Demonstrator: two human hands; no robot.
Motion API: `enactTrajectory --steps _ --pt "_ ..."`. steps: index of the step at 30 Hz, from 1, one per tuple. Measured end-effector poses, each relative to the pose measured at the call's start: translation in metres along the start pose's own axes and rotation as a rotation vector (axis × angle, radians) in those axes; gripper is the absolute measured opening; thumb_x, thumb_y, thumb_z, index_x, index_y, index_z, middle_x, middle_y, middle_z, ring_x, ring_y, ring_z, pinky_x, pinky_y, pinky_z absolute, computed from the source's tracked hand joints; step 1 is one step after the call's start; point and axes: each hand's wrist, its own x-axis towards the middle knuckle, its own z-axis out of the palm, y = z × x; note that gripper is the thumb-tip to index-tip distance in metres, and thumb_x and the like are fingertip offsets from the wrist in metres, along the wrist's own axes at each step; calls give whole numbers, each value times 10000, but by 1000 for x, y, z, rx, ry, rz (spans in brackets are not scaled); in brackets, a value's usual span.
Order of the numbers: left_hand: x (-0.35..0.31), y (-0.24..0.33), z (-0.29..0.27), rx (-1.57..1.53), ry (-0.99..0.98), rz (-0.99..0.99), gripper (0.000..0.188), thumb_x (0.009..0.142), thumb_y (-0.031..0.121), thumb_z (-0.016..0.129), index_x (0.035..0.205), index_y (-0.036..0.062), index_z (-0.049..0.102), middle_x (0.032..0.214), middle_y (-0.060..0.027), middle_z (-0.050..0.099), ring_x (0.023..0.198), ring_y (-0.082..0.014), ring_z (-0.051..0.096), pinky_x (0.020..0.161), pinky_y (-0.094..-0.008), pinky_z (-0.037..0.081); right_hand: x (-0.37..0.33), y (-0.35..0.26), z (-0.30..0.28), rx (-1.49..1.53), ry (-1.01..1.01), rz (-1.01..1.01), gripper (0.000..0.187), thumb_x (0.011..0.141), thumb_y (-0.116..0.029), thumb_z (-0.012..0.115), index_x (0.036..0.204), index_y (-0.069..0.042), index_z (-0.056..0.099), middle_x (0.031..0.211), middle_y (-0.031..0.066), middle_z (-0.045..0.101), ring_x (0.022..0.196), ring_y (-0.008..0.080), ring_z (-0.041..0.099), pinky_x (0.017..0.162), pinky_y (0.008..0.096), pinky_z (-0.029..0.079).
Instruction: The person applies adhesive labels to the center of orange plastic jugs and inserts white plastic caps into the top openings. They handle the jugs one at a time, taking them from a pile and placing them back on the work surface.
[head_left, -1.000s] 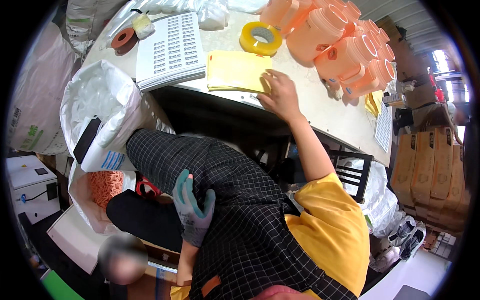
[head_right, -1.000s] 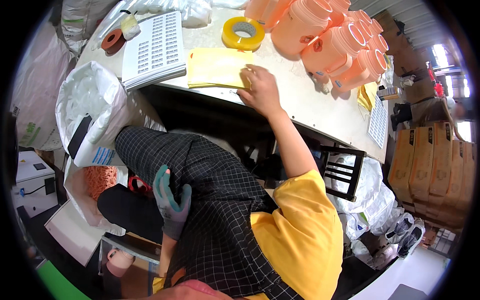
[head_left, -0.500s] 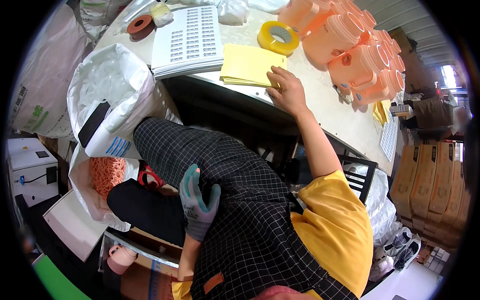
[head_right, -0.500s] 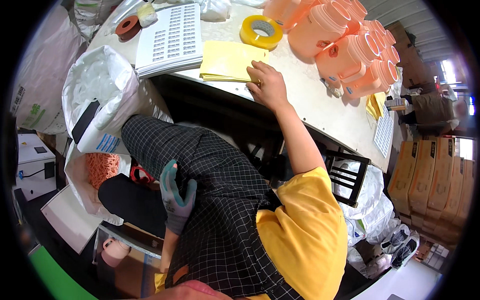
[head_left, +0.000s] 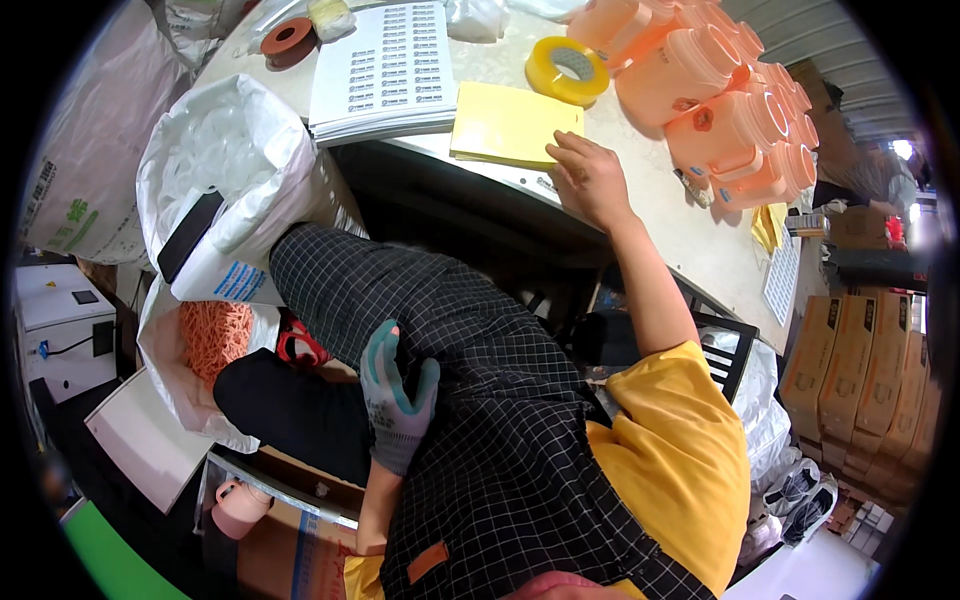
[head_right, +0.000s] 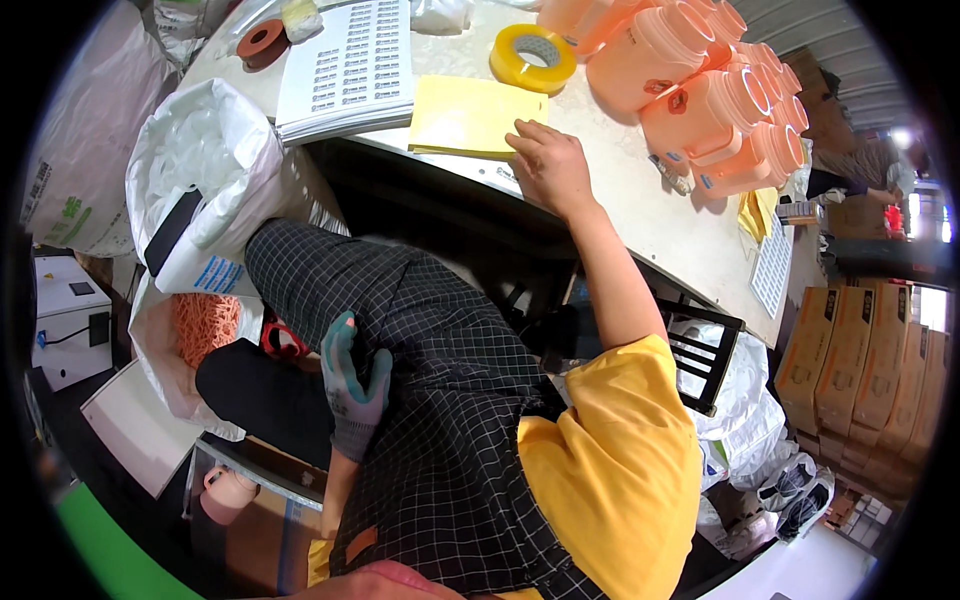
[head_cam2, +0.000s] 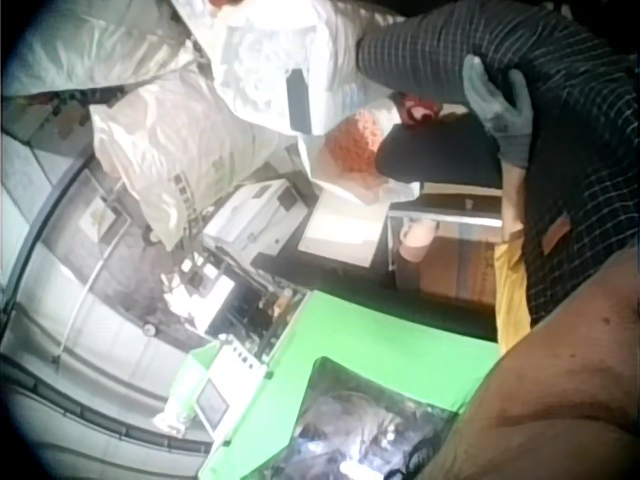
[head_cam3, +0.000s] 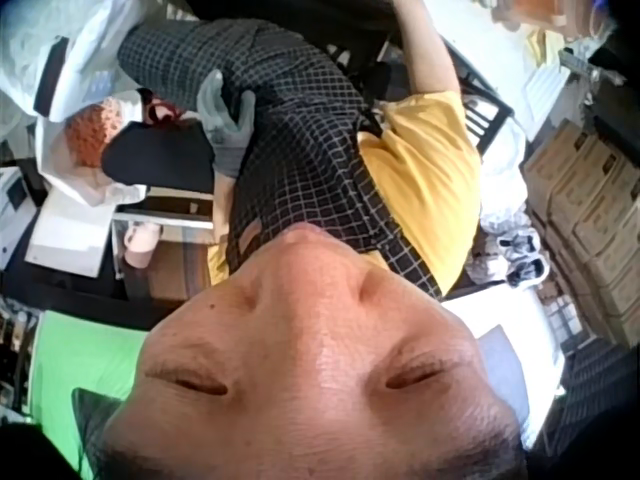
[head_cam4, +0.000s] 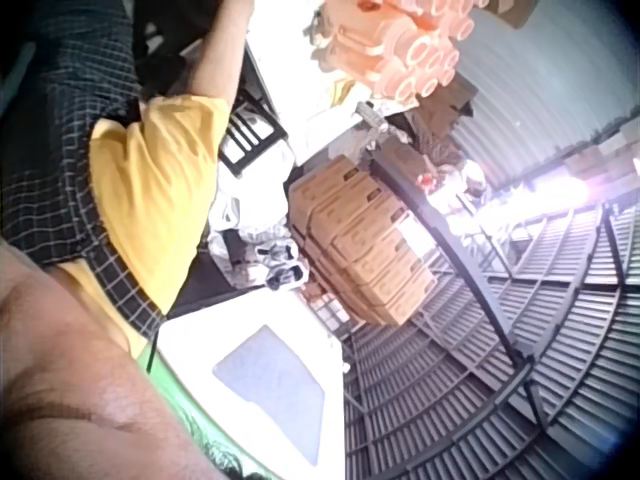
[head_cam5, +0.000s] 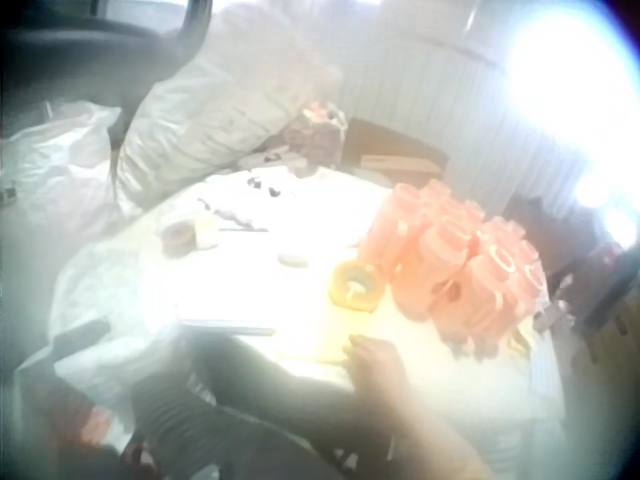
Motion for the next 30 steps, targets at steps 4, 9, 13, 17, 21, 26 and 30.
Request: enactTrajectory --steps 4,9,13,17,21,26,30 --pt "2 -1 3 -28 -31 -9 661 904 140 793 1473 -14 494 1441 -219 581 1290 -405 598 1080 -482 504 1 8 -1 109 10 111 265 860 -65 765 1115 -122 807 1217 104 772 1146 313 718 941 416 557" --pt "-1 -1 -3 -32 -44 -63 684 864 102 815 1463 -6 504 1440 -209 589 1272 -397 605 1073 -474 506 7 -36 -8 -37 319 -132 287 855 -10 711 1125 -101 748 1132 91 786 962 306 736 819 424 573" --pt "-4 -2 -2 -27 -70 -76 646 913 120 777 1477 -18 492 1454 -220 568 1320 -398 577 1121 -468 475 -34 -108 7 278 -172 -385 259 836 -39 644 1074 -121 703 906 101 731 810 307 707 716 440 557" --pt "-3 1 -3 -6 -89 -61 651 905 121 778 1474 -21 494 1460 -221 565 1320 -402 574 1123 -468 472 -92 -92 68 538 -515 351 215 963 -101 617 1153 -38 697 985 221 735 969 413 705 866 465 559" --pt "1 -1 9 -44 -105 -55 648 899 114 777 1468 -20 499 1455 -218 572 1318 -405 575 1117 -470 475 -137 27 138 426 -245 827 310 1031 -175 594 1289 -10 647 1136 236 742 1096 396 692 967 442 532" --pt "12 9 3 -17 -111 -123 639 889 146 791 1449 -4 523 1409 -201 604 1301 -395 585 1106 -469 479 -120 72 148 634 -8 1238 323 1055 -208 578 1317 -25 620 1124 180 726 1043 342 680 914 404 537" --pt "5 0 -15 -81 -69 -182 659 867 193 823 1433 8 541 1397 -199 605 1298 -394 584 1105 -476 475 -114 53 154 1078 35 1379 333 1074 -234 565 1340 -37 599 1114 135 714 1000 298 670 871 374 541"
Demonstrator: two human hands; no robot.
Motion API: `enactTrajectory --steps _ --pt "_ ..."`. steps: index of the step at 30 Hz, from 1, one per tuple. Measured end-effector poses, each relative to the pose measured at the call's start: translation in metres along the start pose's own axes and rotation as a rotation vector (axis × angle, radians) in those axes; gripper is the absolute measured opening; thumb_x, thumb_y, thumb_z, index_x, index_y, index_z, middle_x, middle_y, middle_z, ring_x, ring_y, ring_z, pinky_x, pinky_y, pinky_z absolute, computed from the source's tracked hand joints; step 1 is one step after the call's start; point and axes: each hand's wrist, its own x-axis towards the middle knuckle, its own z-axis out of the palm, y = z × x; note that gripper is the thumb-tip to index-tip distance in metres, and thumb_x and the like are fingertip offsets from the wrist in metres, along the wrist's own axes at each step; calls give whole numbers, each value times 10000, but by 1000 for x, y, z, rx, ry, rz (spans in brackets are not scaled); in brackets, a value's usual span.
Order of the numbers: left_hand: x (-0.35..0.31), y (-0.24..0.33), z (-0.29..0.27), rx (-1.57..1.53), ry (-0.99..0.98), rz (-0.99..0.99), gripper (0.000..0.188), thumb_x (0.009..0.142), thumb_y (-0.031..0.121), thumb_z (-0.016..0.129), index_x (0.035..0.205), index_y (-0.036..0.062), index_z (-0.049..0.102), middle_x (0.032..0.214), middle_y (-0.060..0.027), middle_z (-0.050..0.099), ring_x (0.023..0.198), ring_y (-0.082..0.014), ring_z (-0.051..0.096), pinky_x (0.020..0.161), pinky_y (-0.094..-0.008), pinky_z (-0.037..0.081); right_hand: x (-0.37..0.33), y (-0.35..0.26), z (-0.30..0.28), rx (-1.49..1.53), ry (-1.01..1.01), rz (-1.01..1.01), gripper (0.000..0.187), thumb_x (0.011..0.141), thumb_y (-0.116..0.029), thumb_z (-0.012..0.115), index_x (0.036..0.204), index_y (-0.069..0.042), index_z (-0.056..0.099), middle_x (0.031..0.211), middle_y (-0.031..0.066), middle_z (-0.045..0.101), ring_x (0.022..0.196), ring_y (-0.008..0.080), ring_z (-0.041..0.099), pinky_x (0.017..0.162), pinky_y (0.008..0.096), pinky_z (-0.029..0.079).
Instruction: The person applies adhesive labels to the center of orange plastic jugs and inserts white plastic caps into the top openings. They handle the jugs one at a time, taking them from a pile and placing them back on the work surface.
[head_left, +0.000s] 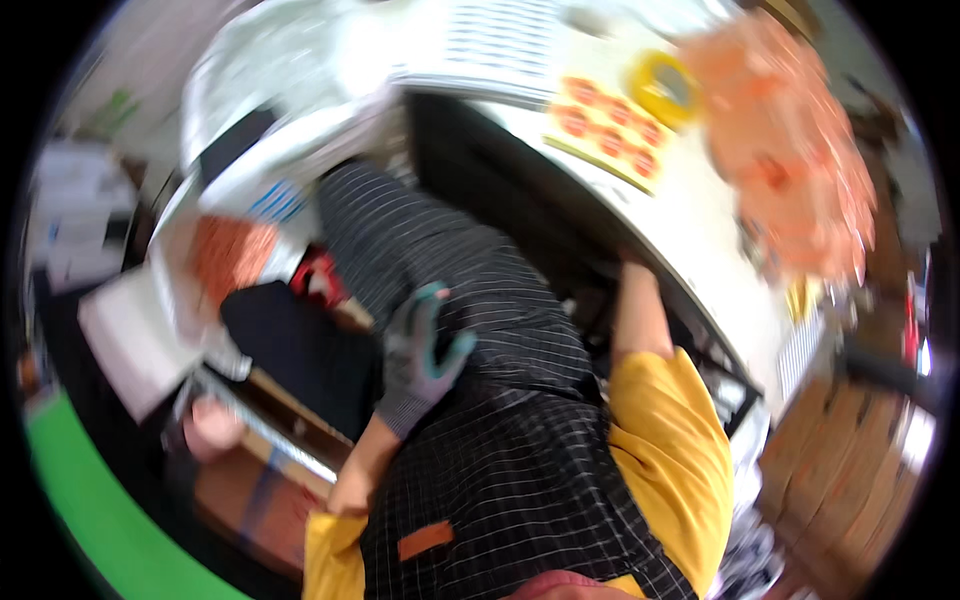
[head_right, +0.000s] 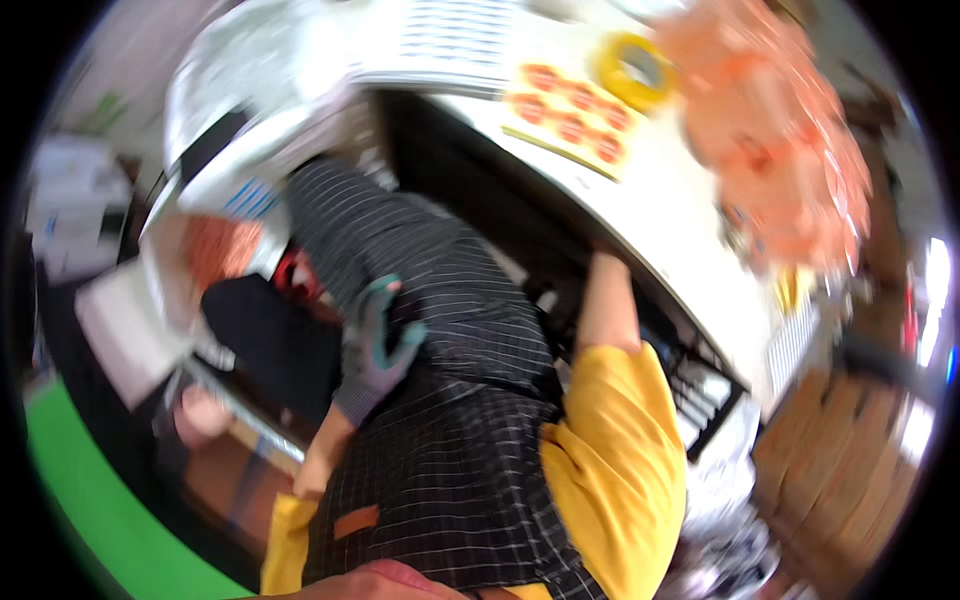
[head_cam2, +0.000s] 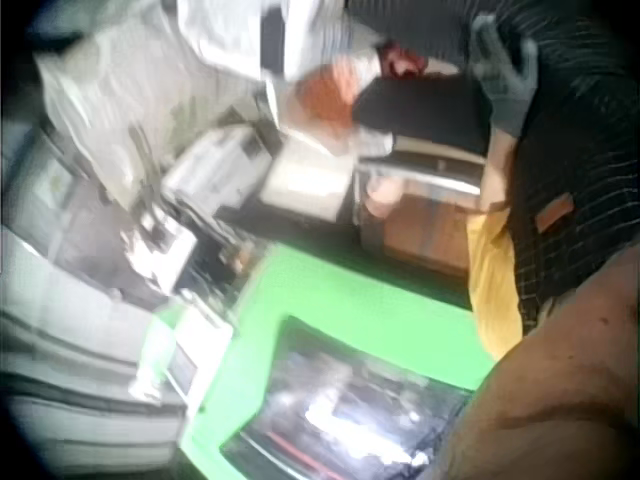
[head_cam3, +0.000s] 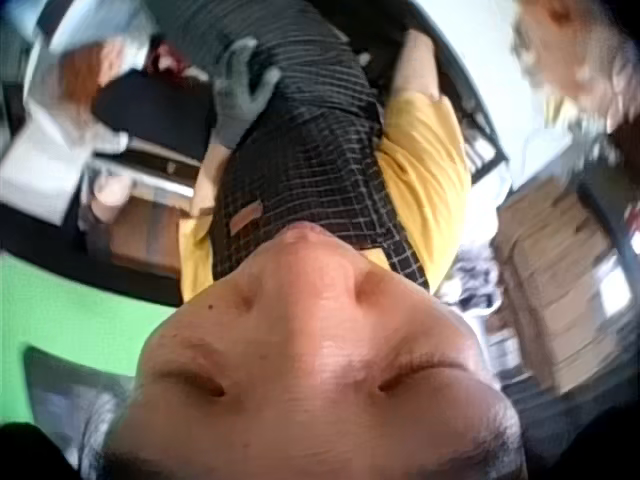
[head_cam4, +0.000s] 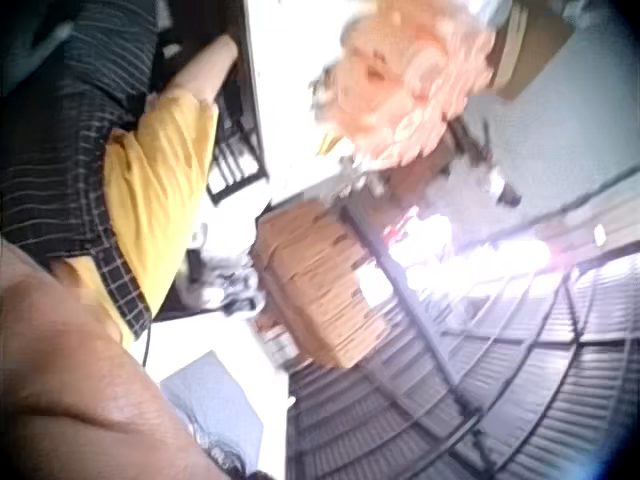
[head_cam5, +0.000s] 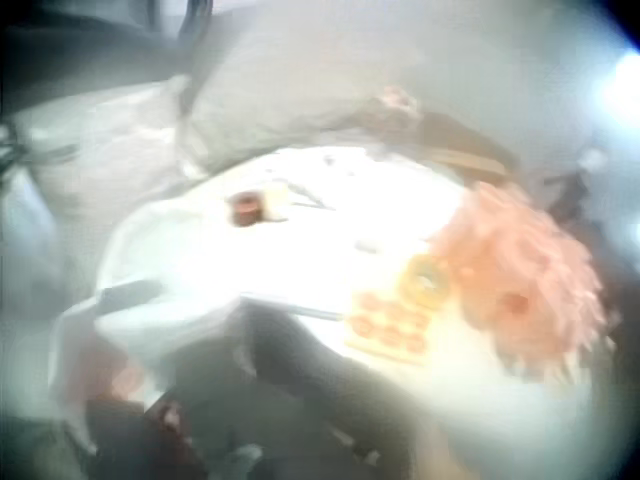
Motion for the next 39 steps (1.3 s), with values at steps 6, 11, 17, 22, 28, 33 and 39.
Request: enactTrajectory --steps 6,11,17,22,28,33,39 --pt "-7 -29 -67 182 474 3 723 838 208 840 1450 9 510 1449 -227 546 1333 -423 541 1136 -487 436 -36 28 21 155 -249 372 350 1102 -273 545 1375 -55 567 1099 67 695 936 233 656 807 329 548" --pt "-127 -170 -149 273 1211 -632 702 888 181 810 1449 -65 466 1369 -243 542 1255 -389 564 1082 -478 458 -50 50 60 -329 -548 -71 326 1086 -270 606 1283 -10 600 1081 75 666 893 140 598 766 266 512" --pt "-304 -399 -202 445 1133 -1087 501 1002 304 637 1390 0 548 1366 -211 602 1214 -326 588 1044 -448 453 -118 -17 134 -837 -552 -441 387 1004 -176 694 1324 36 645 1252 140 698 1148 216 656 1036 351 507" --pt "-301 -493 -180 383 904 -1241 497 1007 312 622 1391 3 554 1367 -208 608 1228 -331 586 1063 -457 444 -143 -63 192 -1044 -745 -399 361 1009 -127 693 1338 -14 597 1156 135 725 1011 188 693 844 353 578" --pt "-285 -495 -200 433 861 -1223 495 1013 321 603 1391 5 561 1368 -203 614 1244 -338 583 1085 -468 434 -167 -43 158 -1068 -666 -604 332 976 -81 679 1294 -9 622 1128 151 750 1024 257 734 904 387 586" --pt "-275 -422 -221 391 1016 -1040 493 1018 329 588 1392 8 567 1368 -200 620 1258 -343 581 1104 -477 425 -217 -64 205 -1043 -582 -1052 348 901 -23 682 1247 -38 651 1091 134 725 1056 344 695 944 438 570" --pt "-201 -240 -218 166 1029 -686 493 1023 338 570 1392 10 575 1369 -196 626 1274 -349 579 1126 -488 415 -305 -62 285 -562 -1140 -904 389 908 -52 751 1280 -42 634 1150 134 697 1064 231 689 907 357 573"
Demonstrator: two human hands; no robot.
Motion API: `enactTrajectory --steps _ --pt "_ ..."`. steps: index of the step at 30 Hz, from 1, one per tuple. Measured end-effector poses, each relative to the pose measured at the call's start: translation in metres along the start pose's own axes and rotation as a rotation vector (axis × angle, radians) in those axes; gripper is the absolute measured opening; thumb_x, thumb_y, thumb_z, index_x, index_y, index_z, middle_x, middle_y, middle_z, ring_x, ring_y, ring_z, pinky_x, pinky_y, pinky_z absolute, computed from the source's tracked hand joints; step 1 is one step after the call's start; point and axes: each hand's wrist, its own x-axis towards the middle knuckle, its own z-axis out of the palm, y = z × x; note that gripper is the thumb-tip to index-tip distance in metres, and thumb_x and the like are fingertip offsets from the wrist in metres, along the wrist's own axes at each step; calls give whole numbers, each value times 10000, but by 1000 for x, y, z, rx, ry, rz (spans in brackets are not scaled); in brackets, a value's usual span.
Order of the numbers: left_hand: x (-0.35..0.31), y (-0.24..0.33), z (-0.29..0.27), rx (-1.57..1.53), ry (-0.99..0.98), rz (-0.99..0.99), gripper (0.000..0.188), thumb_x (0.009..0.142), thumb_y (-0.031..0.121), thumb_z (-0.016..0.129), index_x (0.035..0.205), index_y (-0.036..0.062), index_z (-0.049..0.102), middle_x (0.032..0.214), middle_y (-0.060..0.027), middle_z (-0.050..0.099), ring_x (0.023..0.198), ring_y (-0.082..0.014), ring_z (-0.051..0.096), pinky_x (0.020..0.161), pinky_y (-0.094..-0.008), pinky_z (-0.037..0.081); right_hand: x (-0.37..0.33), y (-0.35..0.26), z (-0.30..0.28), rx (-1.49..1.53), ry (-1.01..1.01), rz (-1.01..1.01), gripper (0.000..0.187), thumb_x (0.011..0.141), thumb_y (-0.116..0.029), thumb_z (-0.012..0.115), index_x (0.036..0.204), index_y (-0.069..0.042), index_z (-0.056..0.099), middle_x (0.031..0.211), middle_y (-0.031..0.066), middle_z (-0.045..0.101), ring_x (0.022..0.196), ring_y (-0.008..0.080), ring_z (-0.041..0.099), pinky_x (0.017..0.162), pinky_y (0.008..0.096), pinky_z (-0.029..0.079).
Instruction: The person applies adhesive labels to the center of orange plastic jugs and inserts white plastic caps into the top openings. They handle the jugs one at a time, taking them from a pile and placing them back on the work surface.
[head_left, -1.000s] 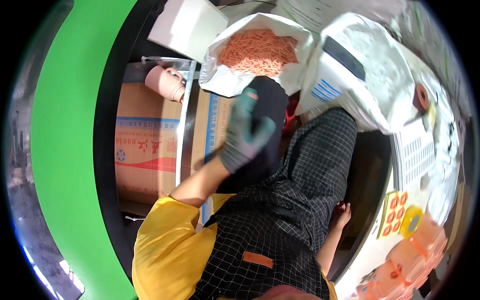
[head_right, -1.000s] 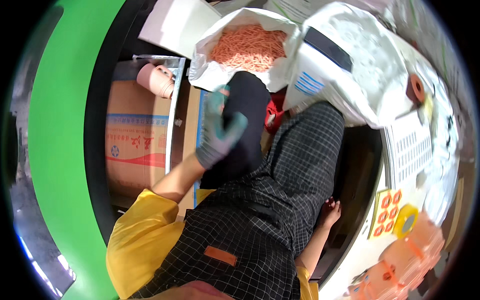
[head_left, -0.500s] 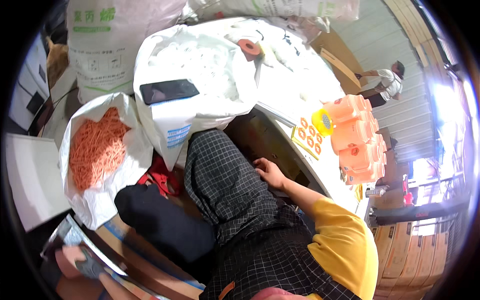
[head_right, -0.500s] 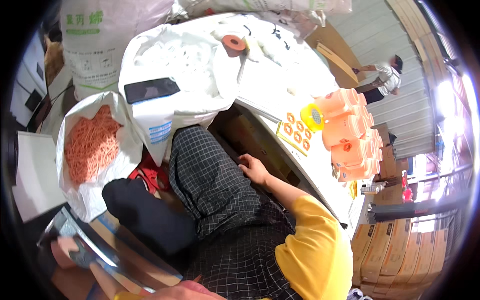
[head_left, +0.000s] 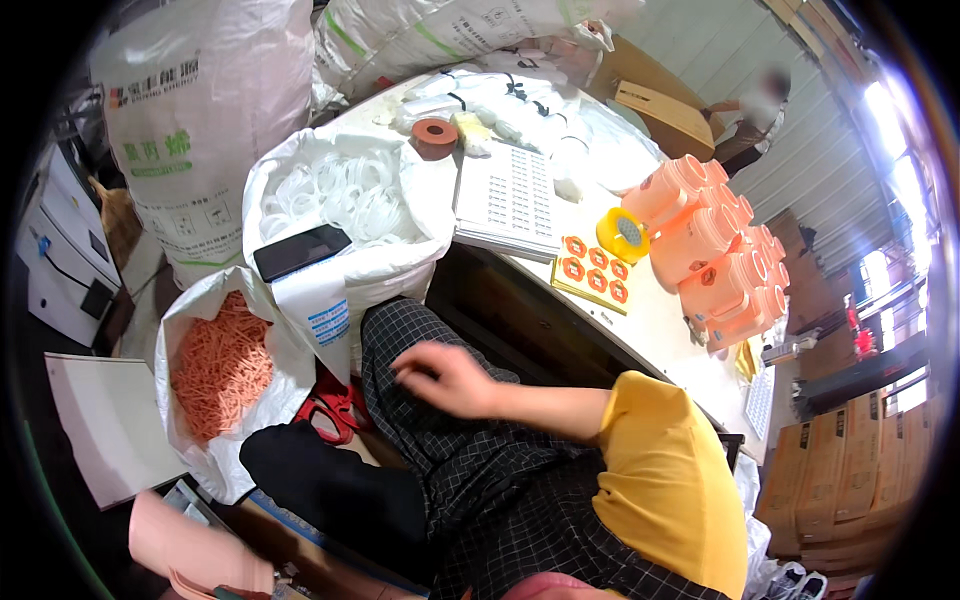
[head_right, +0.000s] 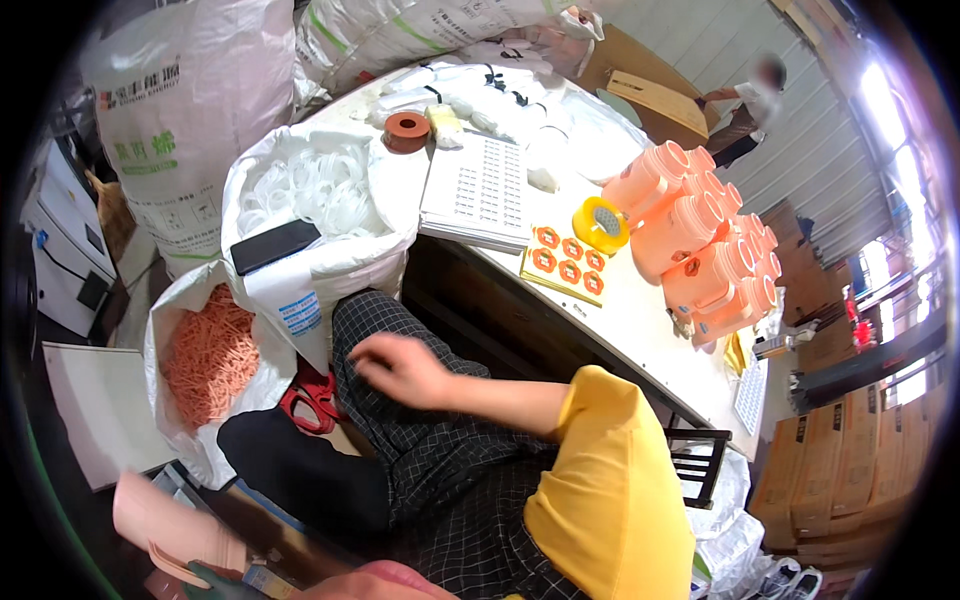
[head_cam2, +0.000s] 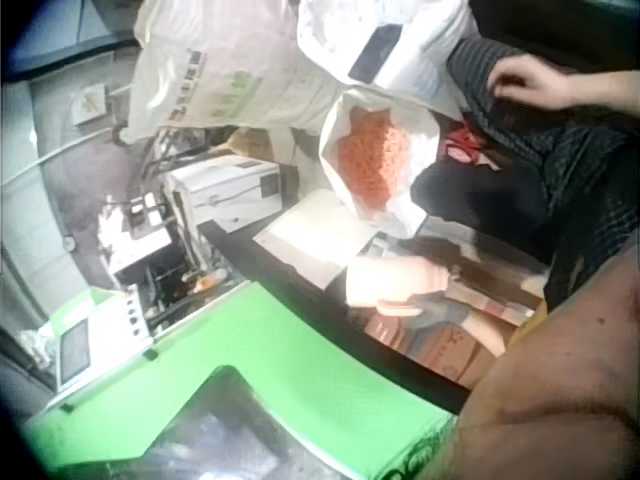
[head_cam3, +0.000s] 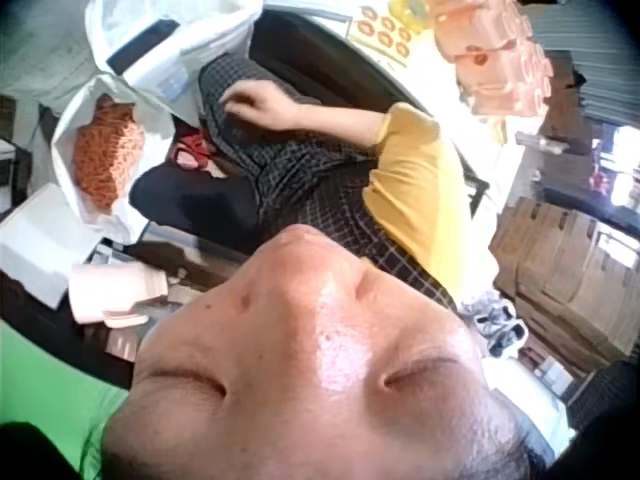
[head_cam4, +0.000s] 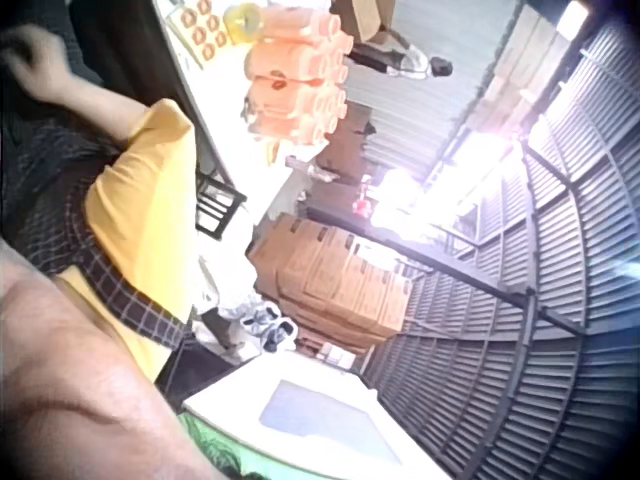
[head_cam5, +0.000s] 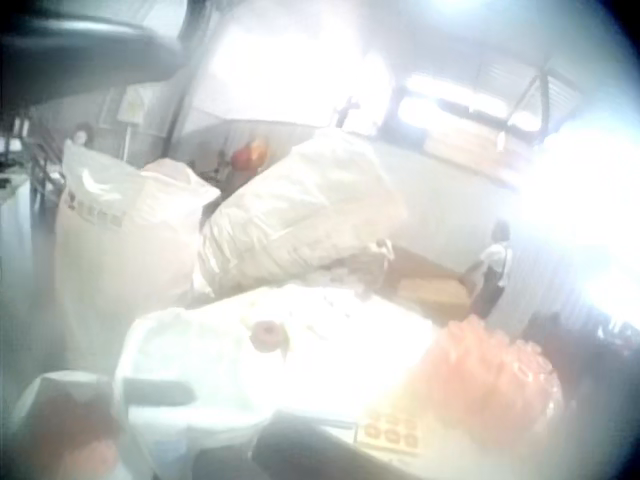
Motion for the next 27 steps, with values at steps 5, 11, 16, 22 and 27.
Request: enactTrajectory --steps 5,11,16,22,27 --pt "-74 130 20 -220 -301 164 494 1028 346 555 1392 13 581 1370 -192 632 1288 -354 577 1145 -497 406 -27 -32 90 782 -330 97 1054 926 -288 837 1678 -123 117 1548 165 494 1368 262 550 1046 408 527" --pt "-110 201 57 -355 -593 450 497 1034 355 536 1393 15 588 1371 -188 638 1304 -360 575 1168 -508 396 -80 -37 52 1837 -933 723 930 1012 -823 270 1438 -58 584 1256 127 724 1149 240 708 942 383 594" --pt "-132 218 115 -392 -577 582 500 1039 363 521 1393 18 594 1372 -185 644 1318 -366 573 1187 -517 388 -109 -13 14 1183 -509 932 659 1036 -644 521 1291 -49 648 994 64 732 807 179 691 788 333 584" --pt "-143 203 112 -272 -465 668 505 1045 372 503 1394 20 601 1372 -180 650 1335 -372 570 1209 -528 377 -65 -55 -42 19 77 -181 764 818 -273 880 1432 3 519 1273 163 653 1150 308 657 971 447 539" --pt "-135 249 77 64 -447 934 307 958 203 632 1197 13 655 1237 -194 675 1149 -418 647 1118 -637 433 -15 -67 -2 11 -154 -393 783 800 -237 862 1464 -16 512 1364 211 613 1268 423 605 1065 510 489"
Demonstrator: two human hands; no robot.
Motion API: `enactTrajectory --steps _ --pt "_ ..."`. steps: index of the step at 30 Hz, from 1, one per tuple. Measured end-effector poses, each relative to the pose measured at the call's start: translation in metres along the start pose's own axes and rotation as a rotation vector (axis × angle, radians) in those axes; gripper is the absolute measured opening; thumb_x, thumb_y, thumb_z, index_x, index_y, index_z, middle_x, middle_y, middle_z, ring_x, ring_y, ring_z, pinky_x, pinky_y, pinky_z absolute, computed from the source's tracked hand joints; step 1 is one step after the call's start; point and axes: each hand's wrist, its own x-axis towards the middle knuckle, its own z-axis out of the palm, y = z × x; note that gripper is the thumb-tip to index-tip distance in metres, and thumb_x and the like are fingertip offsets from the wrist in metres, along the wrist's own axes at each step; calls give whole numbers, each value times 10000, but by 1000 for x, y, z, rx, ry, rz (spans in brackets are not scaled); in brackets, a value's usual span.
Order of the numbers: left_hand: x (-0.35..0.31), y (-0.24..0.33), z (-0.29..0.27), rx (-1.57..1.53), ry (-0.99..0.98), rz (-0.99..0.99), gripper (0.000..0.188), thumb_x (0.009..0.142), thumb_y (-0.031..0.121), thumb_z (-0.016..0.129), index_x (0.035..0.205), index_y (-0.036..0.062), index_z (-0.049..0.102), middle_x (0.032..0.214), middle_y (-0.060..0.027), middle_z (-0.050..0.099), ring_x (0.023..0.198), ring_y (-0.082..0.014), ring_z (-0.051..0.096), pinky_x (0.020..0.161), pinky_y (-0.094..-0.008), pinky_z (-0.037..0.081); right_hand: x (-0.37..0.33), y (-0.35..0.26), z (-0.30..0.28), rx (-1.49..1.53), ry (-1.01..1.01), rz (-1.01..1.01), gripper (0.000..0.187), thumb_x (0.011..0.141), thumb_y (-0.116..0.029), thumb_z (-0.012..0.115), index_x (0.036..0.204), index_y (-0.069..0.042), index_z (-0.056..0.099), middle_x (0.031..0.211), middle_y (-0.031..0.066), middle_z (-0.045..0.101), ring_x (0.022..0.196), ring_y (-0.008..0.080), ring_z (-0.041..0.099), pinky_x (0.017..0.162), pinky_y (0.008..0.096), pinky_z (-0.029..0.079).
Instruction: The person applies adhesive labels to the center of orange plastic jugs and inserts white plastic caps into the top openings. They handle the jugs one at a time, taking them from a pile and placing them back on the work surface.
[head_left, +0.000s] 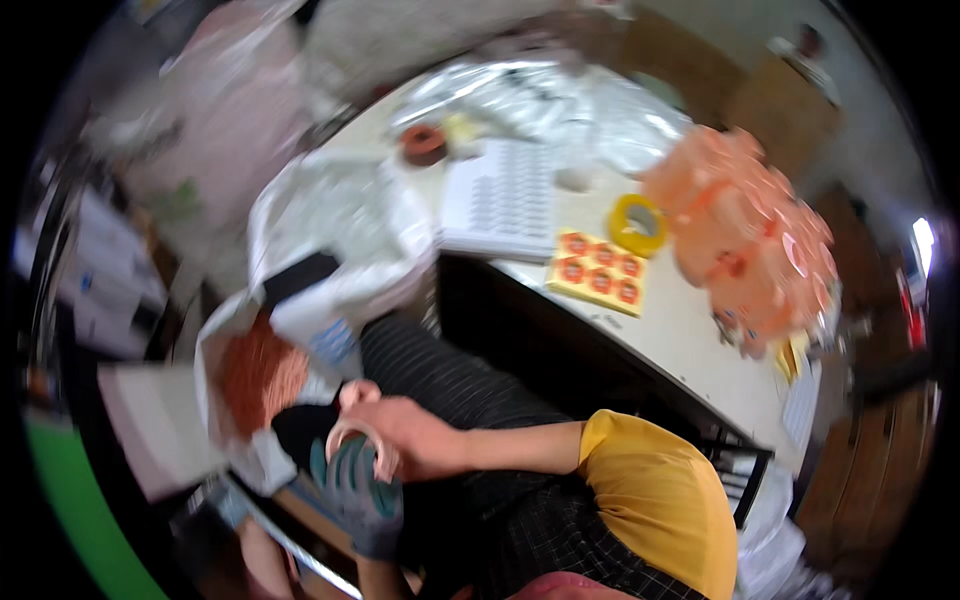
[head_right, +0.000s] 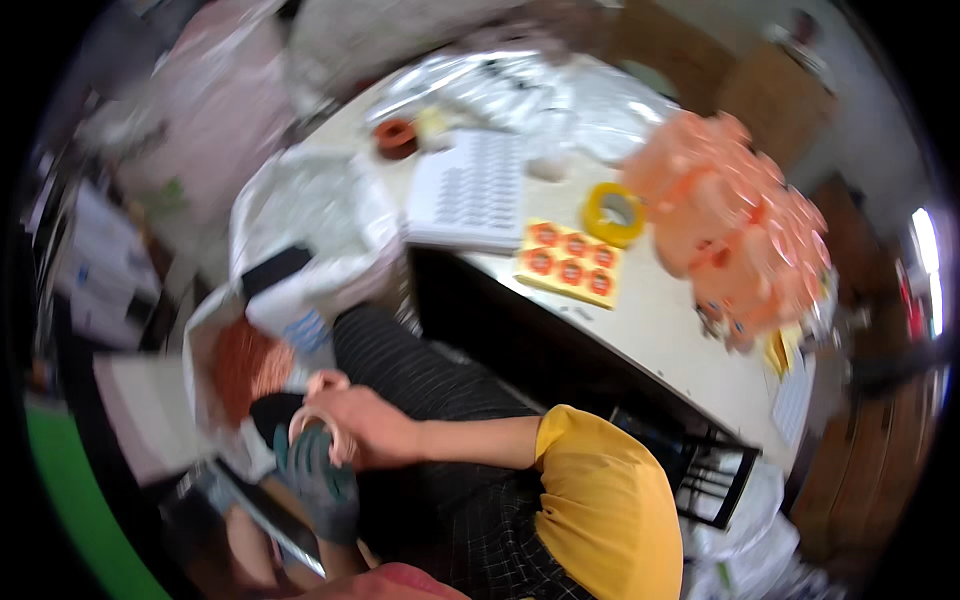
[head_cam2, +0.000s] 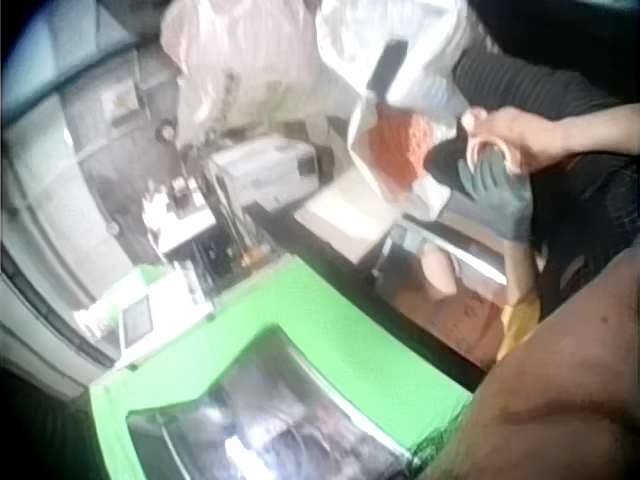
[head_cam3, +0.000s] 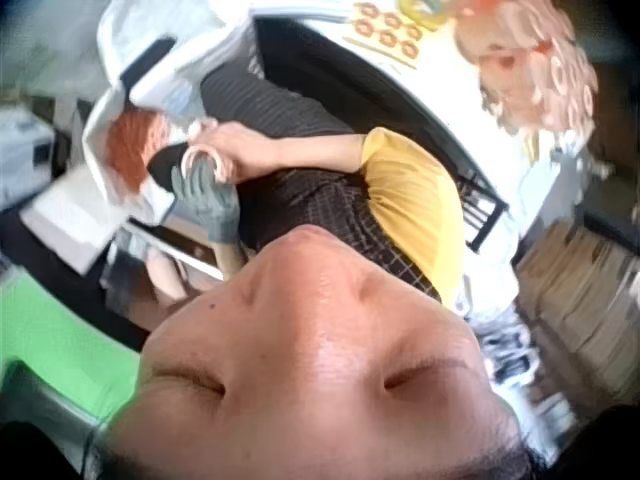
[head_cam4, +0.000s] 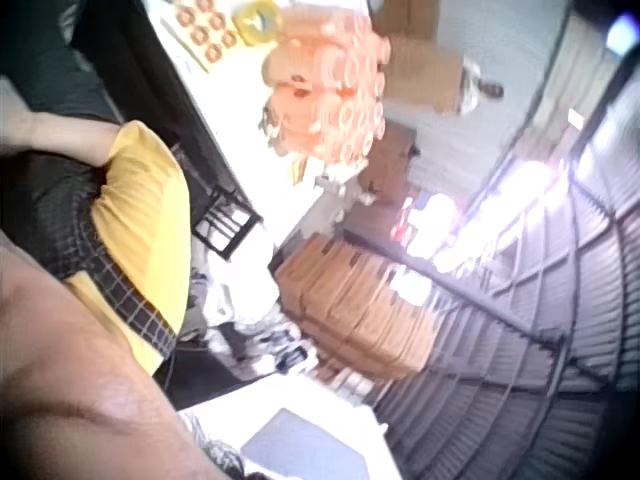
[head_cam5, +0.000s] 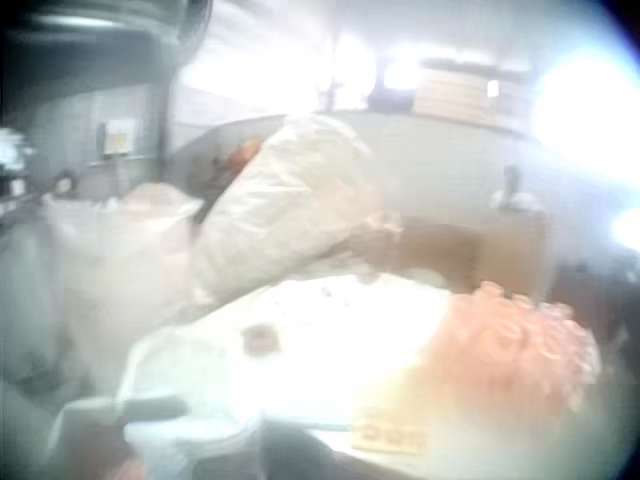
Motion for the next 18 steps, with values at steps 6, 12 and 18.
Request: enactTrajectory --steps 6,12,18 --pt "13 8 -17 5 -138 -91 375 838 173 780 1165 30 661 1186 -175 685 1111 -408 654 1131 -619 422 -17 15 33 -40 160 45 801 776 -224 859 1471 -29 511 1430 217 571 1365 418 522 1164 521 367" --pt "-10 6 -14 63 -254 -238 270 889 230 740 1076 45 675 1005 -141 706 997 -354 678 1087 -546 466 -18 8 39 -114 -41 86 862 761 -194 878 1512 -36 486 1472 210 563 1412 426 509 1174 515 380" --pt "-4 -35 -22 348 412 -192 747 859 466 825 1380 7 550 1390 -223 572 1294 -414 543 1153 -619 367 49 20 59 40 -50 -139 884 722 -171 902 1503 -59 502 1522 232 503 1475 430 425 1213 568 325"
